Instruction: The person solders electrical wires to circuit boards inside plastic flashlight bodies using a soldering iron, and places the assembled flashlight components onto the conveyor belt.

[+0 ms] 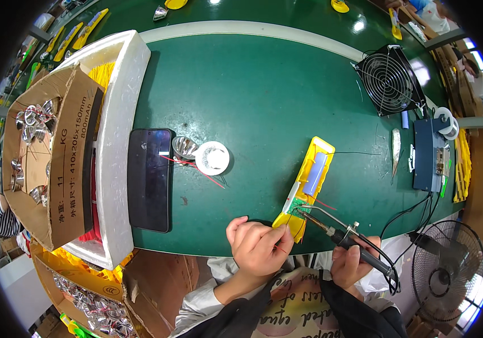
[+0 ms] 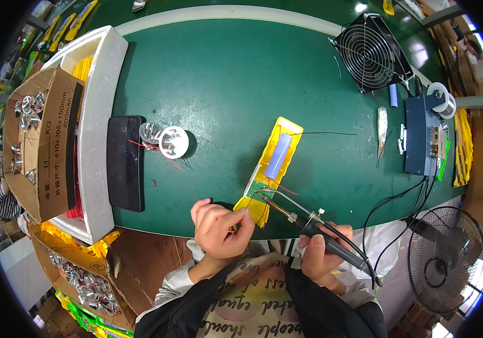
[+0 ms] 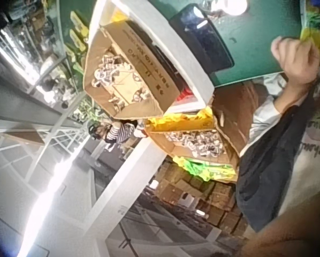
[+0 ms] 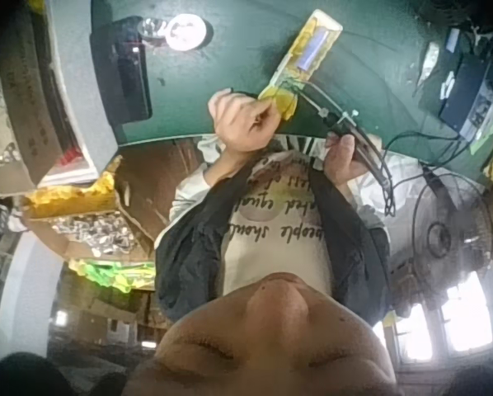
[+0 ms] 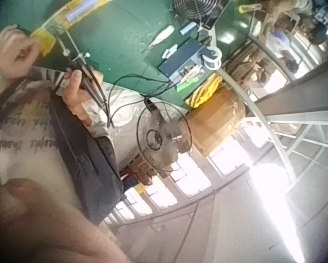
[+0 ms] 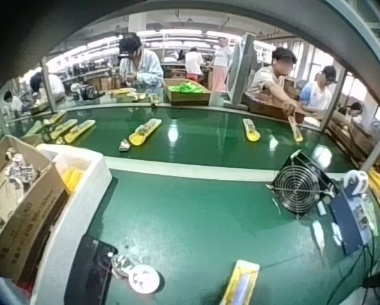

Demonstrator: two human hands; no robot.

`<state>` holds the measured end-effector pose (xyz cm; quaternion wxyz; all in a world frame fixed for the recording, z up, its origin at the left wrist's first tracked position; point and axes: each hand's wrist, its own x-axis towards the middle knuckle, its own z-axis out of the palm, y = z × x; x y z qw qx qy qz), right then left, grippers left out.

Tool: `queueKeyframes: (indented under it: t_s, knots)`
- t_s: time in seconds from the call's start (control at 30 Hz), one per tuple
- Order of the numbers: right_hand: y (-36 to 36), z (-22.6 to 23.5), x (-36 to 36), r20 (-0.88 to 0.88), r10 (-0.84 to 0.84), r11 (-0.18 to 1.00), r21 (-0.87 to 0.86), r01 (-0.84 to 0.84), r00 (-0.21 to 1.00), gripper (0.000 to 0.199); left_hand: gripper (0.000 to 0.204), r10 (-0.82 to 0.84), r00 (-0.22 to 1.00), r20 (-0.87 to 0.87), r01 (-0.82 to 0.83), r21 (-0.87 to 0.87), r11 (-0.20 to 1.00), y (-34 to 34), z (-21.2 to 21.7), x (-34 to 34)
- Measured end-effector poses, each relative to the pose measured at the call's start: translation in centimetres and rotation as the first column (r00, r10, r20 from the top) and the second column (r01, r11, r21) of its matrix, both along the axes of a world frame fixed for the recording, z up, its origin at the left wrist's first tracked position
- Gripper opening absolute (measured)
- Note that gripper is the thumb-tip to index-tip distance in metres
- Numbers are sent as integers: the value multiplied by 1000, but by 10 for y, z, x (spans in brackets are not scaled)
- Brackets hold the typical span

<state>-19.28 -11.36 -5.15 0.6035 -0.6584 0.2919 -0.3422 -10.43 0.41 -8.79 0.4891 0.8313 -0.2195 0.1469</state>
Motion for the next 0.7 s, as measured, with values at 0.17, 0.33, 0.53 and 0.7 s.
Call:
queueKeyframes:
  t_s: [0.17, 0.33, 0.53, 0.7]
  knots:
    - [0, 0, 1, 15, 3, 1000, 4, -3, 1000, 24, 18, -3, 1000, 5, 3, 0, 1000, -1, 0, 0]
    - [0, 3, -1, 8, 7, 1000, 17, -7, 1000, 23, 15, 22, 1000, 1, -22, 9, 1000, 0, 0, -1]
    - [-1, 0, -4, -2, 27, 1000, -1, -27, 1000, 23, 15, 22, 1000, 4, -22, 1, 1000, -2, -2, -1]
    - [-1, 1, -5, -8, 18, 1000, -8, -18, 1000, 23, 16, 27, 1000, 9, -27, 0, 1000, -2, -2, -1]
